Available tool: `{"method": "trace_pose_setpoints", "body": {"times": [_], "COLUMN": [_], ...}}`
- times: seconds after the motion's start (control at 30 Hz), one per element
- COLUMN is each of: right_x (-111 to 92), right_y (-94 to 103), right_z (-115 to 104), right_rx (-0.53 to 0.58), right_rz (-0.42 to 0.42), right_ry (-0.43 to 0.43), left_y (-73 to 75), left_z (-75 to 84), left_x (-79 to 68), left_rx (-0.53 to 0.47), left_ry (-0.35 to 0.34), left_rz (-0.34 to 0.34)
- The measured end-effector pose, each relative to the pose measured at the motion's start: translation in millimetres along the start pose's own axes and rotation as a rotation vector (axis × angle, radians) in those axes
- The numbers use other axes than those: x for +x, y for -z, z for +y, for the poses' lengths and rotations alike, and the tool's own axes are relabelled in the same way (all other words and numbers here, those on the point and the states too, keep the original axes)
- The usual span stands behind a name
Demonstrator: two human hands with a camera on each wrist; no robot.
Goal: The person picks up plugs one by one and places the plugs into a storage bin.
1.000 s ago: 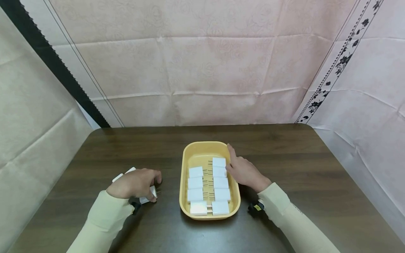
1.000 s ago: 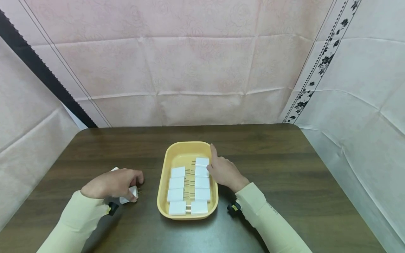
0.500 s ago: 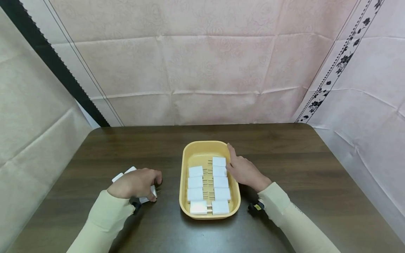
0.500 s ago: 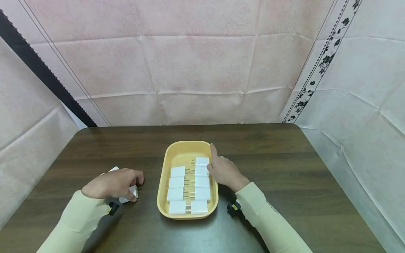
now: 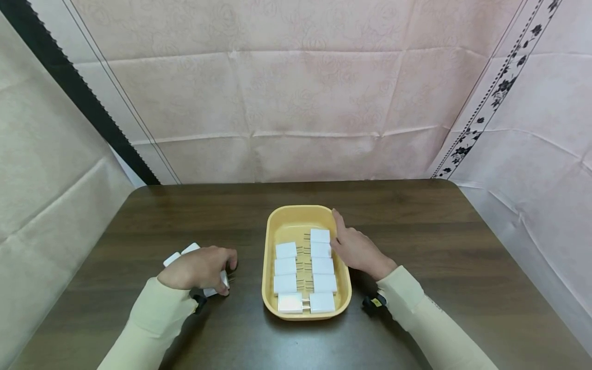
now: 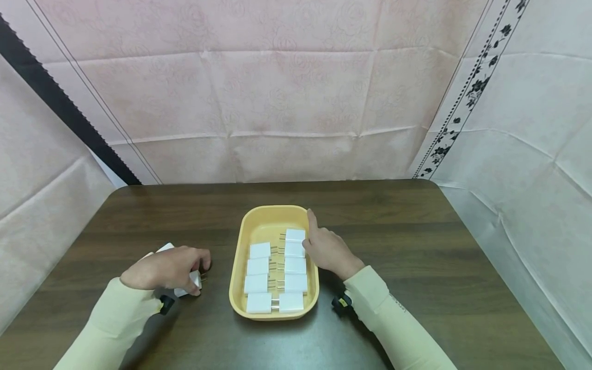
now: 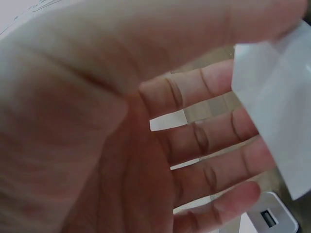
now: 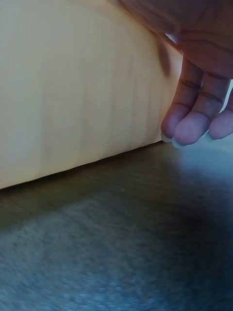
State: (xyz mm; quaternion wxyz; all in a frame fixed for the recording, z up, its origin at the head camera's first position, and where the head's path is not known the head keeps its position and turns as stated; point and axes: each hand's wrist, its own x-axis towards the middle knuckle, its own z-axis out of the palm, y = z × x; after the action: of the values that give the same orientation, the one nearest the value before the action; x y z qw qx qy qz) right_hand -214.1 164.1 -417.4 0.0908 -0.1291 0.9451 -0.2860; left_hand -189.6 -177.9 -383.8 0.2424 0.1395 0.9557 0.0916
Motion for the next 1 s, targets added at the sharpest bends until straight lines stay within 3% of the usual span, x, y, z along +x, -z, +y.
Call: {"method": "trace_pose_setpoints", "body": {"times": [1.0], "right_x": [-0.1], "right_y": [0.5], "right_z": [-0.1], "right_rx": [0.013], "right_rz": [-0.006], "right_ry": [-0.007], "left_y": [-3.5], "left_z": [-0.3], "left_x": [1.8], "left_rx": [0.004], "left_ry": [0.016], "left_rz": [-0.027]}}
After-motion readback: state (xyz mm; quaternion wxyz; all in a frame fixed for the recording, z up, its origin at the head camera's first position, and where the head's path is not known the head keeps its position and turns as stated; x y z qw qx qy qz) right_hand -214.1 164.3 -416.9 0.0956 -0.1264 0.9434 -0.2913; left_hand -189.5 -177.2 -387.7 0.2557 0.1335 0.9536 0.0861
